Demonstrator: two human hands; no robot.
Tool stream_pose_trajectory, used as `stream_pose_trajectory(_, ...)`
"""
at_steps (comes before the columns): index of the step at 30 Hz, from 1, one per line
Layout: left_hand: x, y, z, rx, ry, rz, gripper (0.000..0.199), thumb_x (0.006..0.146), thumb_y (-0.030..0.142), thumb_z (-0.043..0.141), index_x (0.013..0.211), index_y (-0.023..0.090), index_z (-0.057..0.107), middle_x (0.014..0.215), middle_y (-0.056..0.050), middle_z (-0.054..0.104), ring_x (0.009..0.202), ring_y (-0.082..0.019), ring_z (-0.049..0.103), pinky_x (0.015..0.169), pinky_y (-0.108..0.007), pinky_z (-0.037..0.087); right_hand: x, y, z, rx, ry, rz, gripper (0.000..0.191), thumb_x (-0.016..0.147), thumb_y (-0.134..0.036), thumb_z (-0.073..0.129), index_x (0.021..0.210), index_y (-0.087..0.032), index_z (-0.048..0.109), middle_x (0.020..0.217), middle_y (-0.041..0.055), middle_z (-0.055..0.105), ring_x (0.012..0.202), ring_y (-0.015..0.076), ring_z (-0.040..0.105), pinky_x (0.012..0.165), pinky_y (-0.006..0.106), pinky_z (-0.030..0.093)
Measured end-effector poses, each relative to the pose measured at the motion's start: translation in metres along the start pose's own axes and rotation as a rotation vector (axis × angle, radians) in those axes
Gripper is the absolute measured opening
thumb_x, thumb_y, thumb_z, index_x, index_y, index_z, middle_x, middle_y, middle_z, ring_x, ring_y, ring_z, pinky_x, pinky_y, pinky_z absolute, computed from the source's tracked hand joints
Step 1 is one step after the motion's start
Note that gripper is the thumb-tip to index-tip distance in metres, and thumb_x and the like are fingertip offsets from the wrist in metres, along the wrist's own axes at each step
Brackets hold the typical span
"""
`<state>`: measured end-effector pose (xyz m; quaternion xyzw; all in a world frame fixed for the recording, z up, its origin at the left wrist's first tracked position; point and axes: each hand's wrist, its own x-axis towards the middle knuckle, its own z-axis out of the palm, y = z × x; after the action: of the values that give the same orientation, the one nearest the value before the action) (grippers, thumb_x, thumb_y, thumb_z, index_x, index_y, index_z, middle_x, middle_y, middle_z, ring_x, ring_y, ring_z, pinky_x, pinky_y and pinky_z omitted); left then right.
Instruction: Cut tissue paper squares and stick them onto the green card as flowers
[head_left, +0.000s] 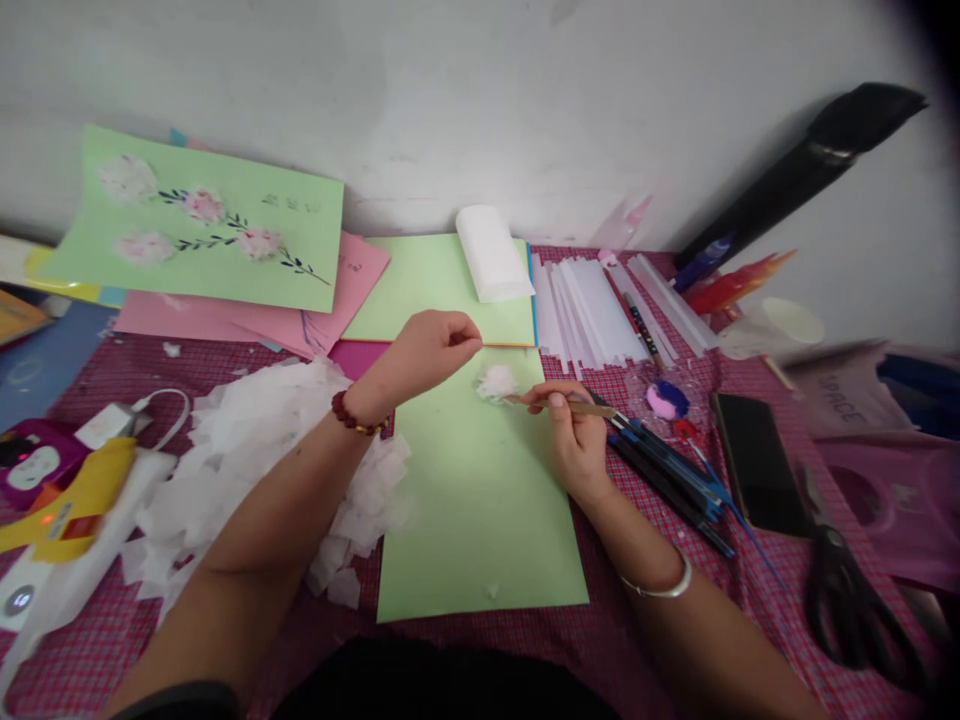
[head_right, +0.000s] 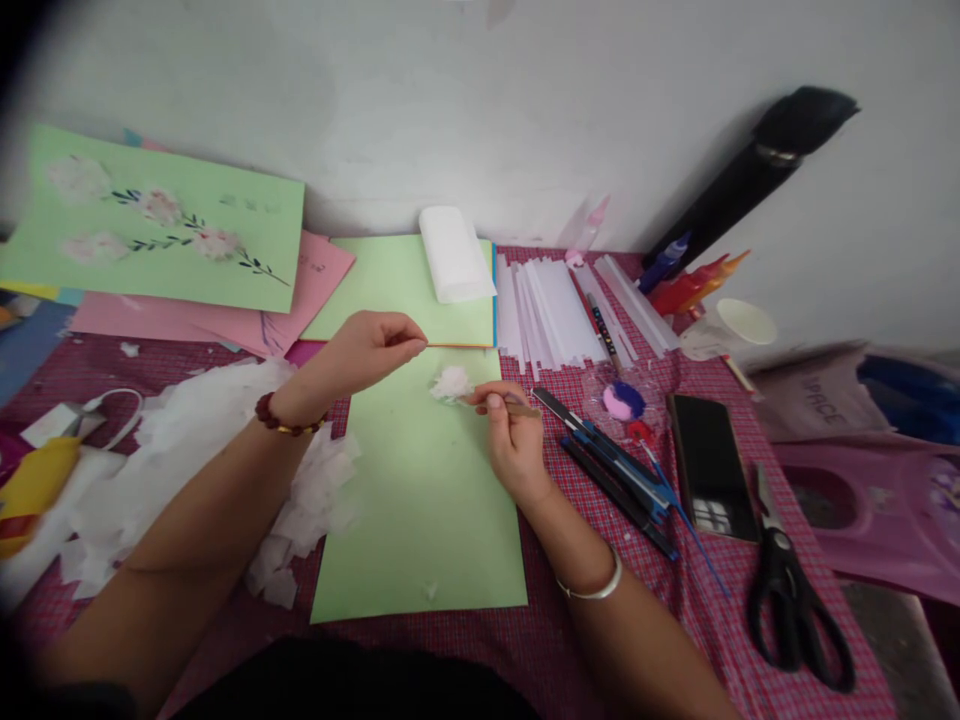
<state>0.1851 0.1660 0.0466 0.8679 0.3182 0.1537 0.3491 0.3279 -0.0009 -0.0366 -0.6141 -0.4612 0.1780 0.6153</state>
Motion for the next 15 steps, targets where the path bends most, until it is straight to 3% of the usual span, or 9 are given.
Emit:
stream_pose_trajectory(4,0.000,-0.001,-0.002,-0.002,0.012,-0.001,0.020,0.081,0.026,0.052,0.075,0.014,0.067,0.063,0.000,0.060,0.060,-0.011,0.048,0.056,-0.024,0.034,0.000,0.001,-0.001,-0.134,-0.062,-0.055,0.024,0.100,-0.032,0.042,0.093,-0.025,0.064,0.086,0.0043,0.068,0.077,0.0199,0.063,0.072,0.037,0.052)
stream_pose_trajectory(11,-0.002,0.001,-0.020,-0.060,0.114,-0.014,0.016,0.078,0.022,0.054,0.072,0.013,0.066,0.062,0.000,0.057,0.059,-0.010,0.047,0.055,-0.024,0.034,-0.002,0.004,-0.005,-0.381,-0.210,-0.312,0.021,0.096,-0.021,0.046,0.101,-0.027,0.066,0.096,0.0061,0.073,0.093,0.0243,0.065,0.085,0.045,0.049)
stream_pose_trajectory(13,-0.008,0.005,-0.031,-0.077,0.158,-0.022,0.014,0.078,0.021,0.056,0.073,0.013,0.065,0.063,0.000,0.057,0.061,-0.010,0.049,0.056,-0.024,0.035,-0.004,0.003,-0.005,-0.358,-0.218,-0.311,0.020,0.095,-0.024,0.048,0.099,-0.027,0.068,0.095,0.0061,0.073,0.092,0.0253,0.066,0.084,0.046,0.049)
stream_pose_trajectory(15,-0.016,0.012,-0.044,-0.093,0.194,-0.028,0.014,0.079,0.022,0.056,0.075,0.013,0.065,0.066,0.000,0.057,0.065,-0.011,0.053,0.058,-0.024,0.037,-0.005,0.000,-0.006,-0.252,-0.138,-0.231,0.021,0.095,-0.029,0.049,0.095,-0.027,0.069,0.091,0.0063,0.072,0.087,0.0255,0.065,0.080,0.046,0.050)
